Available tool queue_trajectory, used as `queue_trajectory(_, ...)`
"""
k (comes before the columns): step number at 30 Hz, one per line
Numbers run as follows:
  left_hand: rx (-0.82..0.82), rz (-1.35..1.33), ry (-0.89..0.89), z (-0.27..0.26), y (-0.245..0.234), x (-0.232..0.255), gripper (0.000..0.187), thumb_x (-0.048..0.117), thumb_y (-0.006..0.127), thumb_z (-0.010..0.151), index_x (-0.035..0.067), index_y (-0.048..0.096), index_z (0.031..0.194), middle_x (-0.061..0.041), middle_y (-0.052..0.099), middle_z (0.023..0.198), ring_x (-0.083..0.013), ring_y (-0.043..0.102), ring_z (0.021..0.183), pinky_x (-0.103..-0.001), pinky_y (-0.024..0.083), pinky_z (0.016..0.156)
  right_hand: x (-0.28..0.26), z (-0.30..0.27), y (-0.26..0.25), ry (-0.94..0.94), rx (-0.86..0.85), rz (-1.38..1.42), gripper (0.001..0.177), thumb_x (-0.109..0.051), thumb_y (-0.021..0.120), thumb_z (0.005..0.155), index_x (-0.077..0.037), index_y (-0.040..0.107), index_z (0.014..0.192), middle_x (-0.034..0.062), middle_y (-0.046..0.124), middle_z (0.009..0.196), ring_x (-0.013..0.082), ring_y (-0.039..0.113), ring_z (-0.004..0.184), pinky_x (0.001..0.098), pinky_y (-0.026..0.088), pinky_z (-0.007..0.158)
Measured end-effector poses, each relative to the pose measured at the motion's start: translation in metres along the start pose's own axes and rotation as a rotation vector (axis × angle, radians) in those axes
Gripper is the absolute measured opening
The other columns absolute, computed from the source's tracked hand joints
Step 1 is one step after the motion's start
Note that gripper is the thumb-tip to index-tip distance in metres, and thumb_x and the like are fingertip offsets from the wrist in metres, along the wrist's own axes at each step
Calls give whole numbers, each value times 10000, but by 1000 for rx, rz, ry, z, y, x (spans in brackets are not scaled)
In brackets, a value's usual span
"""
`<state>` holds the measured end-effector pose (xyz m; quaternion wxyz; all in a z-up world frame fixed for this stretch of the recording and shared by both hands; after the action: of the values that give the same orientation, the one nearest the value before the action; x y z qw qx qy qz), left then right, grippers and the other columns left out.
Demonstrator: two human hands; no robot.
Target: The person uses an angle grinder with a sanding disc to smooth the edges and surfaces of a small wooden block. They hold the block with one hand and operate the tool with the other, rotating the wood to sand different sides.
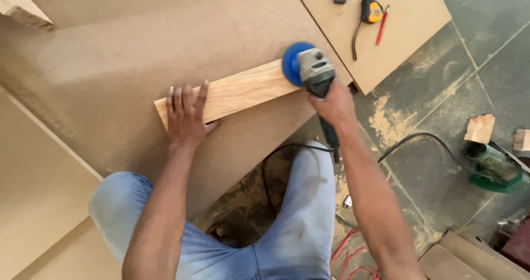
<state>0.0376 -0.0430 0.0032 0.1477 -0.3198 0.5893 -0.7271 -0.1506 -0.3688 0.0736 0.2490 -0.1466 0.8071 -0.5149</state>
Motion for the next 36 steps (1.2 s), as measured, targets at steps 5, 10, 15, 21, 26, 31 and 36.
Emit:
queue_trajectory(5,-65,-22,-25,4,4,-2,1204,634,896,631,189,353,1608,-190,458,1417,-390,395,1372,-607,222,1232,47,4,-18,-13,74,96,649,-351,868,685,10,646,1176,276,720,1025,450,692,997,497,556,864)
queue_trajectory(10,-99,18,-52,2,8,0,1228,610,895,630,196,329,1638,-186,451,1452,-376,387,1398,-590,199,1251,80,-18,-21,-40,159,90,609,-324,858,707,48,646,1140,291,718,990,463,694,972,503,558,854)
queue_trajectory(15,-63,-17,-35,1,3,0,1194,612,890,695,189,306,1647,-197,448,1452,-399,379,1390,-596,183,1254,60,-30,-10,-126,88,67,627,-333,858,719,65,611,1136,306,707,975,477,692,947,508,563,824)
queue_trajectory(21,-58,-30,-24,-2,1,-2,1237,557,895,665,15,286,1597,-193,434,1494,-386,369,1420,-550,208,1247,-26,-61,27,-242,-66,-36,635,-335,879,696,43,595,1120,306,693,957,488,667,939,540,540,817)
queue_trajectory(26,-13,17,-29,-9,6,-3,1239,576,893,664,-33,309,1571,-199,433,1515,-376,378,1434,-533,213,1262,-73,-90,44,-331,-199,-10,588,-308,846,690,-10,604,1135,258,706,996,455,668,977,526,544,834)
queue_trajectory(31,-47,30,-18,-6,7,-4,1206,587,893,665,-27,350,1550,-196,453,1461,-380,396,1391,-549,224,1251,-62,-82,39,-320,-169,-35,601,-298,852,684,-14,606,1153,261,714,986,470,671,962,534,542,829)
queue_trajectory(36,-31,-10,-1,-7,4,-5,1166,609,882,713,-43,371,1533,-205,459,1442,-382,408,1369,-559,260,1237,6,-55,7,-142,-86,-39,689,-323,860,698,34,577,1215,291,714,971,479,693,918,529,563,816)
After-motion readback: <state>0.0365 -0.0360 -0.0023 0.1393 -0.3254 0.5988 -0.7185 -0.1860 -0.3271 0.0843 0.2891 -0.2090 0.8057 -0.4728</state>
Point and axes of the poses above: each hand's wrist, its own z-axis towards the middle knuckle, its own y-axis out of the palm, x = y × z, the point moved 6 cm from there along z, towards the middle knuckle
